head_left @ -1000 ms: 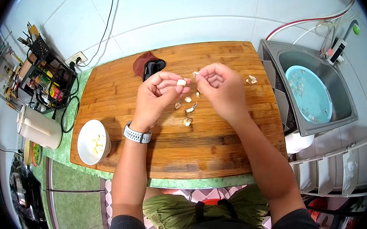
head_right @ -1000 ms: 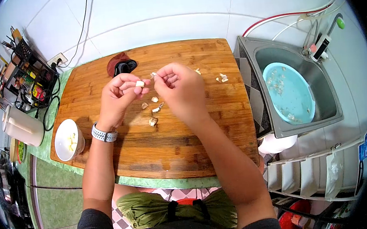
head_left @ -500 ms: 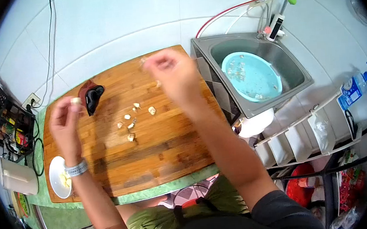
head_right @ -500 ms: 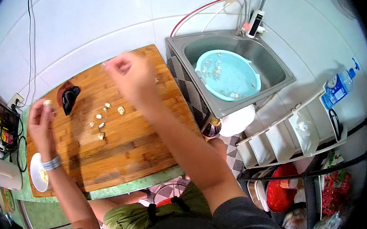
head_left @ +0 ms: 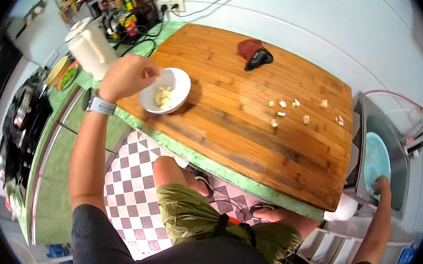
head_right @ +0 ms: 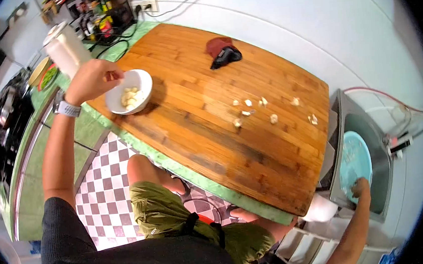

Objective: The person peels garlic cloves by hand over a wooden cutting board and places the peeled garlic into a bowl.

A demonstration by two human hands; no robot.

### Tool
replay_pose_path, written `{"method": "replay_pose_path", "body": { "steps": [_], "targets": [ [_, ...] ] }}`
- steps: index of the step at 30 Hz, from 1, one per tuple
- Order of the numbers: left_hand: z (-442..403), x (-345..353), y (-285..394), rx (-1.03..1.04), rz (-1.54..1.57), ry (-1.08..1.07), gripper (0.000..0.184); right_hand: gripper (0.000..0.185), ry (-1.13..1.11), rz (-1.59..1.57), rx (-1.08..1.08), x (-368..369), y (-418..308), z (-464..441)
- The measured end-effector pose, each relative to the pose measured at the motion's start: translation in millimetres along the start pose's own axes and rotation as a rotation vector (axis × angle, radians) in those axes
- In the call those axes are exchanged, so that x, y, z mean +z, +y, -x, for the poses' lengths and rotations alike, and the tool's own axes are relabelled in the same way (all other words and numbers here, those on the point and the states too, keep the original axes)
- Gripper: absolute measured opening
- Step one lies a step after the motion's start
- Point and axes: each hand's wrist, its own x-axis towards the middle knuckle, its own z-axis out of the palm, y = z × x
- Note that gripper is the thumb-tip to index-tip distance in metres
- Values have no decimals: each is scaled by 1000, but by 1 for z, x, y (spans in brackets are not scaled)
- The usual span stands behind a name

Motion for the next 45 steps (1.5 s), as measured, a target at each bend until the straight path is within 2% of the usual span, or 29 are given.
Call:
{"method": "replay_pose_path", "body": {
  "steps": [2, 4, 5, 6, 7, 8, 9, 10, 11, 13, 14, 16, 18, 19, 20, 22, 23, 24, 26, 27, 28, 30, 31, 34, 36, 37, 39, 42, 45],
  "targets": [
    [3, 3, -9, -7, -17, -47, 12, 19, 107, -52, 29, 17, 20, -27],
    [1, 3, -7, 16, -30, -104, 12, 11, 108, 190, -174, 27, 41, -55],
    [1, 4, -4, 24, -74, -137, 14, 3, 378, 273, -467, 49, 73, -81],
    [-2, 5, -2, 40, -117, -168, 16, 5, 244, 5, -225, 35, 45, -55],
    [-4, 17, -12, 54, -177, -151, 20, 10, 52, -76, 9, 25, 24, -48],
    [-2, 14, -15, 128, -128, -154, 28, 16, 63, -116, -28, 6, -6, -11],
    [-3, 12, -8, 128, -100, -132, 32, 18, -5, 11, -76, 8, 2, -26],
    [-3, 6, 1, 121, -77, -115, 36, 18, -6, 8, -55, 2, 2, -21],
    [-3, -3, 17, 69, -71, -99, 37, 12, -34, -38, -29, -4, -10, -11],
    [-8, -2, 27, 114, -84, -32, 35, 10, -63, -86, -2, -14, -32, 11],
    [-10, -1, 32, 148, -96, 37, 33, 10, -17, -79, -42, -21, -40, 24],
    [-19, -2, 63, 134, -71, 27, 30, 10, 31, -66, -76, -17, -27, 18],
    [-30, 4, 85, 241, 27, 65, 28, 11, 279, 210, -572, -8, -6, 4],
    [-38, 13, 97, 359, 33, 154, 26, 18, 113, -31, -188, -10, -14, 4],
    [-47, 23, 110, 391, 46, 151, 25, 18, 117, -26, -181, -15, -23, 8],
    [-63, 40, 138, 493, 96, 182, 23, 24, -52, -243, 24, -25, -36, 19],
    [-71, 48, 153, 494, 102, 183, 23, 21, 53, 21, -153, -12, -18, 1],
    [-79, 54, 167, 500, 150, 129, 23, 21, 53, 24, -148, -6, -9, -5],
    [-88, 60, 189, 514, 205, 71, 22, 16, 510, 89, -669, 2, 7, -6],
    [-91, 61, 198, 496, 213, 1, 19, 22, 141, -225, -124, -40, -52, 52],
    [-92, 61, 205, 479, 219, -70, 16, 22, 140, -225, -113, -44, -49, 49],
    [-89, 61, 212, 519, 255, -89, 16, 27, 222, 18, -146, -44, -34, 44],
    [-86, 58, 214, 533, 286, -157, 18, 27, 218, 13, -136, -43, -26, 43],
    [-82, 77, 212, 549, 310, -239, 26, 34, 496, -126, -348, -48, -16, 41],
    [-83, 97, 208, 661, 308, -172, 33, 36, 525, -120, -351, -72, -49, 67],
    [-84, 99, 210, 689, 339, -217, 32, 34, 561, -160, -358, -83, -66, 80],
    [-85, 114, 208, 692, 366, -233, 30, 26, 635, -174, -426, -96, -83, 91],
    [-84, 119, 206, 664, 412, -249, 26, 25, 605, -267, -491, -123, -142, 135],
    [-83, 118, 209, 591, 509, -259, 18, 26, 681, -404, -746, -128, -194, 157]
  ]
}}
